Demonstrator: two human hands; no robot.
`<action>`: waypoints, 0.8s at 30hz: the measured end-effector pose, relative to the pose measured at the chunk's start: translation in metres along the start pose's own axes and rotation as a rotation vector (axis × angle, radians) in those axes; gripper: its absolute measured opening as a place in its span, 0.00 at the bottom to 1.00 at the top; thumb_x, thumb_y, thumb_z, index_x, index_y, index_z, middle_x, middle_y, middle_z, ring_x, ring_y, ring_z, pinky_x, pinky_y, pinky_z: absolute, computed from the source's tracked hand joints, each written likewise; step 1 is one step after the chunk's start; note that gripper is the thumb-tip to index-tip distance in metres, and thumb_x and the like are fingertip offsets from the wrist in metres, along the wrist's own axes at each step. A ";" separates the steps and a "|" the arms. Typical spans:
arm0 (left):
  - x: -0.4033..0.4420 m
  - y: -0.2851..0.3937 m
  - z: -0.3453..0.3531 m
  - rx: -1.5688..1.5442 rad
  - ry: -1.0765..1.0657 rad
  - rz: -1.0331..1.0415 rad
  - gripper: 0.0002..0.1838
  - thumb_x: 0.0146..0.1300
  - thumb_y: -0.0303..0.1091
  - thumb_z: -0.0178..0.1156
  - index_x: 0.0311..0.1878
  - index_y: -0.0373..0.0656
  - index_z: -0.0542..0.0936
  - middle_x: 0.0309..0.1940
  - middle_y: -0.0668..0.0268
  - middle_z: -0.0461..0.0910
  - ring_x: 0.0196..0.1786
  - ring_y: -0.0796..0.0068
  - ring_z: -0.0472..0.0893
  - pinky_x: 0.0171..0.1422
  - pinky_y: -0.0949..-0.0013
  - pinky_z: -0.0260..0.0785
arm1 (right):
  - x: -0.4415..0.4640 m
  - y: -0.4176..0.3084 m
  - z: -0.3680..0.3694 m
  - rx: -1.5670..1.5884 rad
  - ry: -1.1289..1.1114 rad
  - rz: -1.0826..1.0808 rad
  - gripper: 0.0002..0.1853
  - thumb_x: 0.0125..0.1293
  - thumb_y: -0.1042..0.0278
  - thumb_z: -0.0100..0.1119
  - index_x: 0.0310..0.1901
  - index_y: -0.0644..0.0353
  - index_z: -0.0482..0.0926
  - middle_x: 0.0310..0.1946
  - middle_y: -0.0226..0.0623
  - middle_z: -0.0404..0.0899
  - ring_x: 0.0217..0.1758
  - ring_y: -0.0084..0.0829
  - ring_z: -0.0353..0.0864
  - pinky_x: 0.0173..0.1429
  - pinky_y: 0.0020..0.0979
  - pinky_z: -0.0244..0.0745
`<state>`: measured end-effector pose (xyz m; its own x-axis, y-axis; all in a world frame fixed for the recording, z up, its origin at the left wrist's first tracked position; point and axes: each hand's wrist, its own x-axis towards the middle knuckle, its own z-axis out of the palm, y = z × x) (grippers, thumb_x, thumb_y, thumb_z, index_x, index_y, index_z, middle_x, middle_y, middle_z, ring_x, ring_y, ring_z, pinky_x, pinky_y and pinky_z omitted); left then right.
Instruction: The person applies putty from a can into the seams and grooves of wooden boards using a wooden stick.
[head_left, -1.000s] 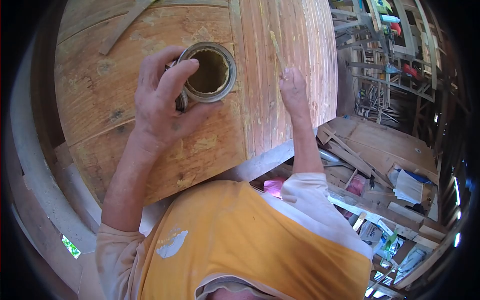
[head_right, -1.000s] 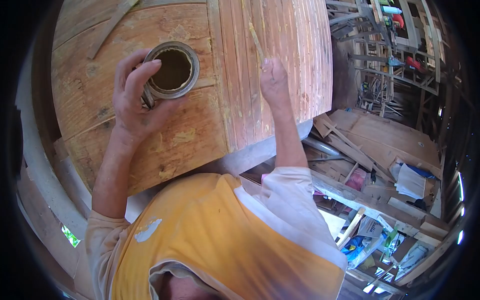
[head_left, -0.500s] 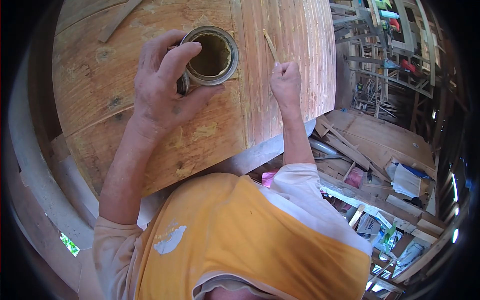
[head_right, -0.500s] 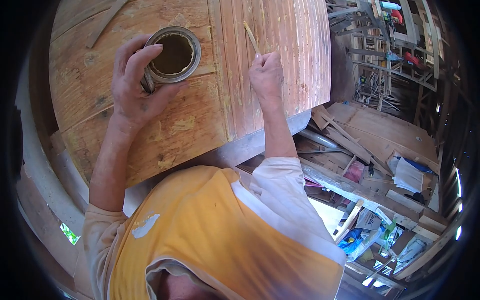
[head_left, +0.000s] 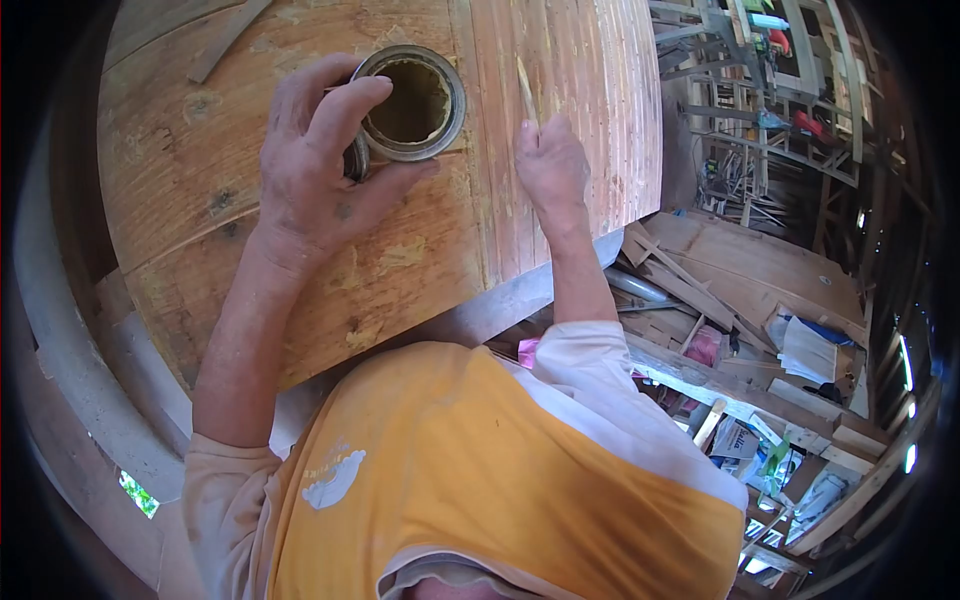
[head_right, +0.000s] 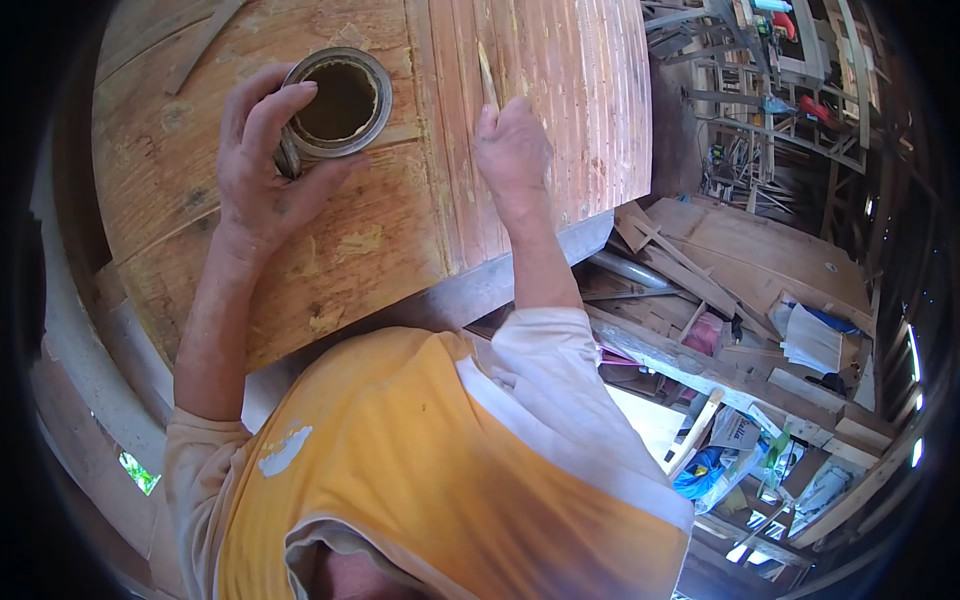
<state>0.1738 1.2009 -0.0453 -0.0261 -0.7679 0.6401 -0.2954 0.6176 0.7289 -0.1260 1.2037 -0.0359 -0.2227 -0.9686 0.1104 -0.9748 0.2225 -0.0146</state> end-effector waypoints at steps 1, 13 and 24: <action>0.001 -0.001 0.000 -0.003 0.009 0.001 0.38 0.40 0.35 0.85 0.58 0.45 0.79 0.56 0.53 0.78 0.57 0.50 0.79 0.59 0.55 0.75 | -0.006 0.002 -0.004 -0.037 -0.028 0.013 0.16 0.73 0.59 0.58 0.35 0.65 0.73 0.28 0.58 0.81 0.36 0.60 0.84 0.42 0.57 0.75; -0.001 -0.003 -0.001 0.050 -0.029 0.015 0.40 0.42 0.35 0.85 0.62 0.44 0.78 0.60 0.52 0.78 0.61 0.53 0.79 0.63 0.57 0.76 | 0.009 0.004 0.000 0.227 0.106 0.023 0.10 0.73 0.66 0.57 0.41 0.64 0.71 0.30 0.56 0.81 0.38 0.58 0.84 0.45 0.54 0.76; -0.004 -0.005 -0.001 0.029 -0.033 -0.002 0.41 0.41 0.35 0.86 0.62 0.45 0.79 0.59 0.51 0.78 0.60 0.53 0.80 0.63 0.57 0.76 | 0.002 0.001 0.003 0.306 0.031 -0.001 0.14 0.68 0.64 0.63 0.32 0.64 0.73 0.26 0.53 0.79 0.31 0.52 0.82 0.41 0.49 0.76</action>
<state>0.1759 1.2010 -0.0509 -0.0567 -0.7744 0.6302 -0.3231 0.6115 0.7223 -0.1272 1.2018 -0.0384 -0.2260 -0.9639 0.1410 -0.9339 0.1731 -0.3129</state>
